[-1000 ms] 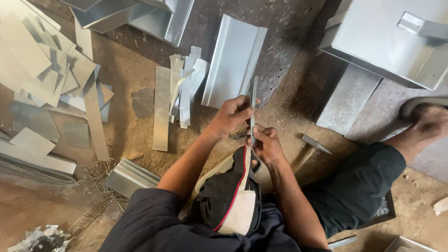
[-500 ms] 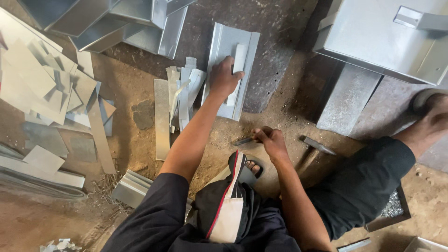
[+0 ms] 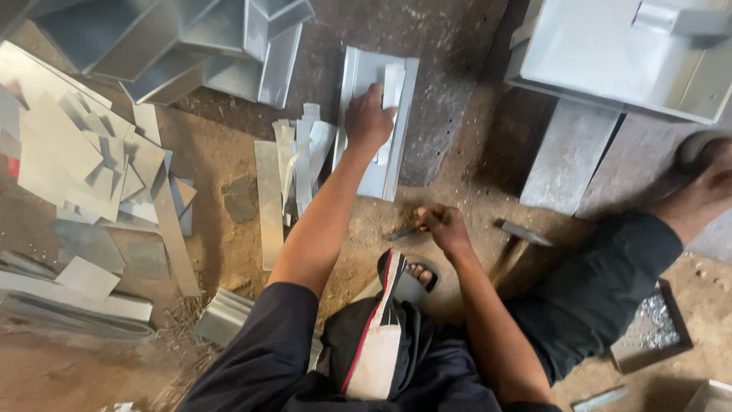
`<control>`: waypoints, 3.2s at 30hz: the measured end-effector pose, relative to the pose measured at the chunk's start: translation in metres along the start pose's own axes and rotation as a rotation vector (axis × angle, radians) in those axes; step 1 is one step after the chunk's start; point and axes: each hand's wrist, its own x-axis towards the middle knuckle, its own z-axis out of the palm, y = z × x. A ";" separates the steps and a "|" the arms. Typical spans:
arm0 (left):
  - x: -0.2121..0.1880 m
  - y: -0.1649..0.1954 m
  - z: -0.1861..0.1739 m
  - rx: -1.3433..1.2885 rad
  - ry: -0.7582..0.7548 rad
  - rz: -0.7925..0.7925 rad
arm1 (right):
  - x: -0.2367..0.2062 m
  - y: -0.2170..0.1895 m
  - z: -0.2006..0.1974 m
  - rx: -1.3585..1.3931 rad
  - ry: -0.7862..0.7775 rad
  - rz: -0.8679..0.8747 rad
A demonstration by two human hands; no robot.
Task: The person cuts metal strips with shears, bends them, and inserts them into a rectangular metal box. They then use a hammer and punch to secure the strips inside the box.
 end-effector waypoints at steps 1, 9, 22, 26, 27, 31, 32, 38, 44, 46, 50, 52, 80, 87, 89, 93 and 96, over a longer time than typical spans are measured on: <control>-0.001 0.000 0.000 0.027 -0.028 -0.031 | -0.003 0.004 -0.001 0.018 -0.005 -0.023; -0.002 -0.007 -0.003 0.050 -0.039 -0.005 | -0.016 0.016 -0.005 0.010 0.005 -0.039; -0.017 -0.022 -0.004 -0.184 0.012 -0.012 | -0.025 0.011 -0.013 -0.022 0.034 -0.001; -0.006 -0.016 -0.002 -0.200 0.051 -0.003 | -0.026 0.010 -0.015 -0.023 0.038 0.010; -0.002 -0.014 -0.003 -0.190 0.076 0.019 | -0.026 0.009 -0.015 -0.025 0.041 0.006; 0.006 -0.012 -0.006 -0.224 0.020 -0.022 | -0.028 0.002 -0.019 -0.047 0.060 0.011; 0.007 -0.012 -0.006 -0.221 0.027 -0.018 | -0.029 0.001 -0.020 -0.045 0.064 0.011; 0.006 -0.020 0.000 -0.232 0.081 0.023 | -0.031 0.001 -0.020 -0.043 0.059 0.020; 0.007 -0.033 -0.011 -0.232 0.076 0.064 | -0.027 0.015 -0.022 0.005 0.064 0.012; 0.005 -0.035 -0.018 -0.118 0.073 0.068 | -0.026 0.019 -0.023 0.019 0.067 0.006; 0.009 -0.032 -0.026 0.118 -0.013 0.005 | -0.025 0.019 -0.022 0.008 0.052 0.001; 0.014 -0.027 -0.028 0.146 -0.053 0.007 | -0.026 0.016 -0.021 0.000 0.048 0.009; -0.096 -0.099 -0.127 0.065 0.269 -0.167 | -0.060 0.022 -0.037 -0.099 0.121 -0.057; -0.143 -0.134 -0.141 0.182 0.272 -0.042 | -0.065 -0.021 -0.010 -0.302 0.035 -0.172; -0.143 -0.121 -0.145 0.242 0.439 0.023 | -0.070 -0.044 0.002 -0.355 0.028 -0.179; -0.164 -0.057 -0.149 0.137 0.186 0.305 | -0.074 -0.092 0.033 0.037 -0.166 -0.244; -0.181 0.006 -0.126 0.026 0.018 0.559 | -0.070 -0.116 0.045 0.428 -0.019 -0.166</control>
